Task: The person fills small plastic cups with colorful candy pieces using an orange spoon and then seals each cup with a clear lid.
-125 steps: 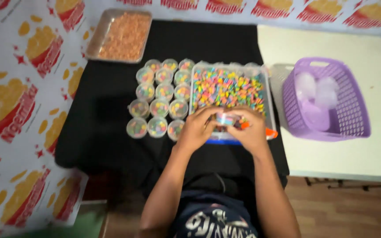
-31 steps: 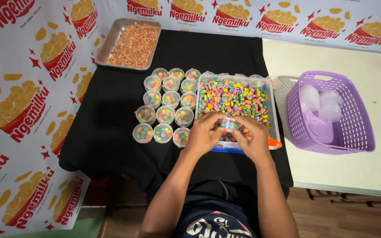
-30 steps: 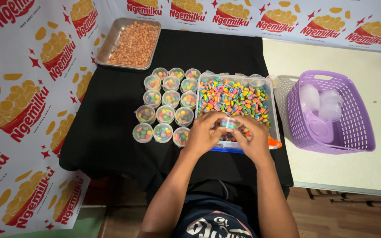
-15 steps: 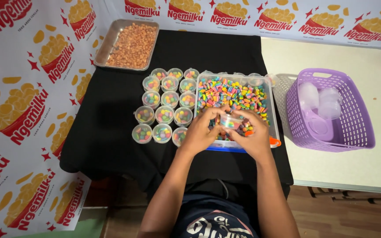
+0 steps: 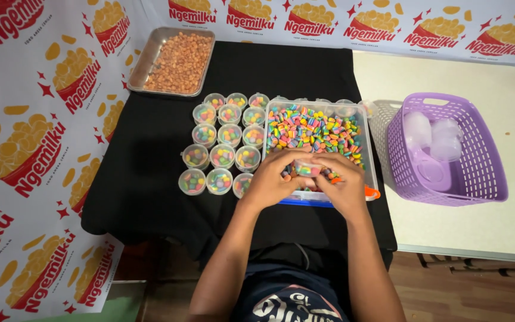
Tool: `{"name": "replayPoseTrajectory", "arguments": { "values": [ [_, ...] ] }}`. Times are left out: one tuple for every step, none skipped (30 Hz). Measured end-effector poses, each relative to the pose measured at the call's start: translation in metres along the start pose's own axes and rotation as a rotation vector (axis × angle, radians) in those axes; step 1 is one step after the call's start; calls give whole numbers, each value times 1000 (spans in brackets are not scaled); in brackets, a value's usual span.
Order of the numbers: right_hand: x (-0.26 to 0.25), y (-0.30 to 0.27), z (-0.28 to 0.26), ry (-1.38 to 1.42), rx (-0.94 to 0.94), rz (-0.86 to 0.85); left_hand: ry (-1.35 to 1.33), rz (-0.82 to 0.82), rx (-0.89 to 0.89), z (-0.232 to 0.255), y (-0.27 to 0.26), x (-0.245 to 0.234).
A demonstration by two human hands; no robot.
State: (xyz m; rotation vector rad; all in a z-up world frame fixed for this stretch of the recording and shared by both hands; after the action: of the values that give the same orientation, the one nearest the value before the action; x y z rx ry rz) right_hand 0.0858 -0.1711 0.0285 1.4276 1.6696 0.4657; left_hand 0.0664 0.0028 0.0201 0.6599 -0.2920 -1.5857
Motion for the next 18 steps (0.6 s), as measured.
{"name": "replayPoseTrajectory", "arguments": {
  "values": [
    [0, 0, -1, 0, -1, -2, 0, 2, 0, 1, 2, -2],
    [0, 0, -3, -17, -13, -2, -35, -23, -6, 2, 4, -2],
    [1, 0, -5, -33, -24, -4, -69, -47, -13, 3, 6, -3],
    [1, 0, -7, -31, -26, -7, -69, -43, -13, 2, 8, -3],
    [3, 2, -9, -43, -33, -16, -70, -55, -23, 1, 11, -5],
    [5, 5, -10, -55, -40, -25, -71, -68, -32, 0, 14, -6],
    [5, 7, -14, -54, -41, -30, -73, -63, -33, 4, 17, -15],
    [5, 9, -18, -46, -42, -19, -84, -33, -31, 9, 22, -25],
    [3, 12, -22, -42, -44, -6, -99, -6, -24, 12, 28, -34],
    [3, 10, -20, -46, -45, -9, -103, -4, -22, -4, 37, -51],
    [3, 9, -18, -48, -43, -4, -31, 47, 0, -19, 46, -71],
    [3, 8, -16, -50, -40, 0, 40, 97, 22, -34, 55, -91],
    [4, 8, -15, -50, -39, -2, 40, 98, 20, -69, 71, -114],
    [6, 7, -14, -39, -21, -5, 304, 136, 56, -102, 86, -138],
    [9, 6, -13, -25, -2, -5, 572, 168, 92, -133, 101, -162],
    [8, 8, -14, -21, 0, -3, 575, 166, 90, -146, 109, -173],
    [8, 9, -15, -37, 11, -6, 627, 137, -87, -167, 114, -186],
    [8, 10, -17, -52, 23, -10, 677, 109, -265, -187, 118, -198]
  ]
}}
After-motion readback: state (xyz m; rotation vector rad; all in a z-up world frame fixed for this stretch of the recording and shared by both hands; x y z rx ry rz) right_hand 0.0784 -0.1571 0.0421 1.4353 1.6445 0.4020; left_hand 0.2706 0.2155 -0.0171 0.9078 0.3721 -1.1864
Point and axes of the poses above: each hand's wrist, its own y-axis towards the middle knuckle, its own x-axis out of the palm, z = x × y, the point moved 5 cm from there along y, towards the middle knuckle, and after that the axes turned 4 degrees about -x, right-handed, at the moved point
